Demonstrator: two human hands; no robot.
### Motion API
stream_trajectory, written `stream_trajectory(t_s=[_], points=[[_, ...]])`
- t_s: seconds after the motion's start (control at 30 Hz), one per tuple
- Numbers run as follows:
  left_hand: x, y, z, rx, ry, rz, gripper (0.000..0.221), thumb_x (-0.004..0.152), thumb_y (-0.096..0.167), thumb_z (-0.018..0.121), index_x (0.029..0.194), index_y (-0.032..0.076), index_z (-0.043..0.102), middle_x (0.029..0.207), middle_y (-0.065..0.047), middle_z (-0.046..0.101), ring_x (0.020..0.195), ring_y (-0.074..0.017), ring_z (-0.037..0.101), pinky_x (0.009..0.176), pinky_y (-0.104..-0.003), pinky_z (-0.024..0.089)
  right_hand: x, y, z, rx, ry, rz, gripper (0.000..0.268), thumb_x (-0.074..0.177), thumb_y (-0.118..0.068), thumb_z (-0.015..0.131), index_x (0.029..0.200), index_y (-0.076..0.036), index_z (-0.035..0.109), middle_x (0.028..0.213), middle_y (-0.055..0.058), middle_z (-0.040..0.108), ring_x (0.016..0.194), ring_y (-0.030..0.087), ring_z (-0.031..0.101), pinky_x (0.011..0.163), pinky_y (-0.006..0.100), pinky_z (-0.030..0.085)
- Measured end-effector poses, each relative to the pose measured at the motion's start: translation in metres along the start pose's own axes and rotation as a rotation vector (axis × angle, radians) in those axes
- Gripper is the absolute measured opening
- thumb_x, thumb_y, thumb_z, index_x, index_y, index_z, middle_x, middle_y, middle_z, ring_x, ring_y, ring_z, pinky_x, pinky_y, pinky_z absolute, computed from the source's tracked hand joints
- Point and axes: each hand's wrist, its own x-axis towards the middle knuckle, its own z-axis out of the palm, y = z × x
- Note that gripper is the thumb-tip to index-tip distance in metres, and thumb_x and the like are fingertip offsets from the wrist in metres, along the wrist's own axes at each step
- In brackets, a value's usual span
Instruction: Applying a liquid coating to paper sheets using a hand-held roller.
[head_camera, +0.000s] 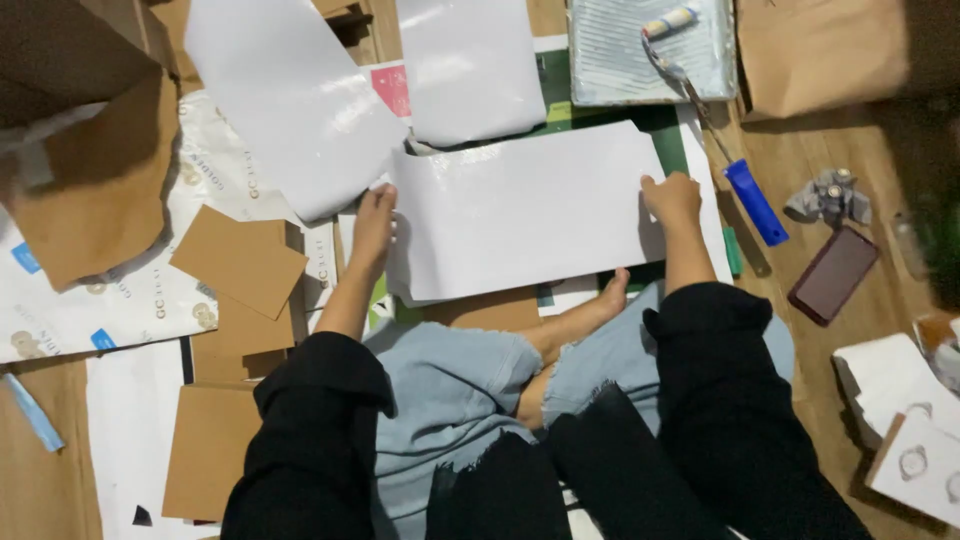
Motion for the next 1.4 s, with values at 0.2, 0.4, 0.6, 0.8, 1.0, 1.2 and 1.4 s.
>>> stream_trajectory(t_s=[0.2, 0.4, 0.6, 0.8, 1.0, 1.2, 1.4], points=[[0.003, -0.006, 0.006, 0.227, -0.069, 0.059, 0.056, 0.096, 0.049, 0.043, 0.128, 0.005, 0.053, 0.125, -0.023, 0.055, 0.118, -0.0398, 0.05, 0.098, -0.05, 0.039, -0.042, -0.036, -0.05, 0.05, 0.035, -0.128, 0.044, 0.092, -0.033, 0.059, 0.109, 0.008, 0.062, 0.1, 0.031, 0.061, 0.097, 0.047, 0.059, 0.077, 0.054, 0.05], [0.012, -0.019, -0.002, 0.301, -0.057, -0.117, 0.072, 0.095, 0.054, 0.041, 0.138, -0.003, 0.035, 0.133, -0.031, 0.042, 0.127, -0.0434, 0.04, 0.1, -0.057, 0.034, -0.106, -0.08, -0.077, 0.106, -0.098, -0.28, 0.034, 0.092, -0.026, 0.052, 0.116, -0.004, 0.062, 0.099, 0.024, 0.065, 0.098, 0.042, 0.061, 0.079, 0.049, 0.049], [-0.005, 0.006, 0.0, 0.375, -0.114, -0.081, 0.067, 0.093, 0.039, 0.05, 0.14, -0.004, 0.03, 0.134, -0.035, 0.039, 0.126, -0.0455, 0.039, 0.098, -0.058, 0.036, -0.107, -0.094, -0.057, 0.004, -0.181, -0.362, 0.034, 0.091, -0.027, 0.053, 0.117, -0.005, 0.06, 0.108, 0.026, 0.064, 0.103, 0.043, 0.06, 0.084, 0.051, 0.047], [-0.022, 0.021, -0.006, 0.392, -0.154, -0.033, 0.07, 0.082, 0.025, 0.052, 0.142, -0.001, 0.028, 0.129, -0.036, 0.044, 0.124, -0.0464, 0.041, 0.099, -0.057, 0.036, -0.069, -0.06, -0.049, 0.047, -0.139, -0.12, 0.045, 0.084, -0.033, 0.056, 0.119, -0.006, 0.047, 0.113, 0.028, 0.059, 0.106, 0.044, 0.057, 0.085, 0.052, 0.046], [-0.036, 0.038, -0.009, 0.474, -0.211, -0.086, 0.072, 0.081, 0.022, 0.05, 0.144, 0.001, 0.022, 0.13, -0.039, 0.042, 0.122, -0.0491, 0.042, 0.097, -0.059, 0.036, -0.086, -0.072, -0.069, 0.036, -0.191, -0.107, 0.061, 0.079, -0.012, 0.047, 0.138, 0.0, 0.039, 0.119, 0.037, 0.052, 0.111, 0.05, 0.051, 0.089, 0.057, 0.042], [-0.035, 0.039, -0.009, 0.558, -0.214, -0.049, 0.071, 0.083, 0.015, 0.049, 0.145, 0.002, 0.019, 0.129, -0.039, 0.043, 0.123, -0.0496, 0.042, 0.099, -0.057, 0.037, -0.132, -0.11, -0.102, -0.116, -0.253, -0.221, 0.065, 0.084, 0.002, 0.041, 0.147, -0.007, 0.026, 0.122, 0.041, 0.047, 0.114, 0.054, 0.048, 0.094, 0.06, 0.04], [-0.025, 0.024, -0.01, 0.545, -0.176, -0.01, 0.071, 0.079, 0.011, 0.053, 0.144, 0.003, 0.024, 0.125, -0.038, 0.047, 0.118, -0.0492, 0.048, 0.095, -0.057, 0.041, -0.152, -0.105, -0.142, -0.163, -0.202, -0.342, 0.064, 0.087, -0.002, 0.049, 0.144, -0.028, 0.036, 0.11, 0.04, 0.055, 0.107, 0.055, 0.052, 0.091, 0.054, 0.042]])
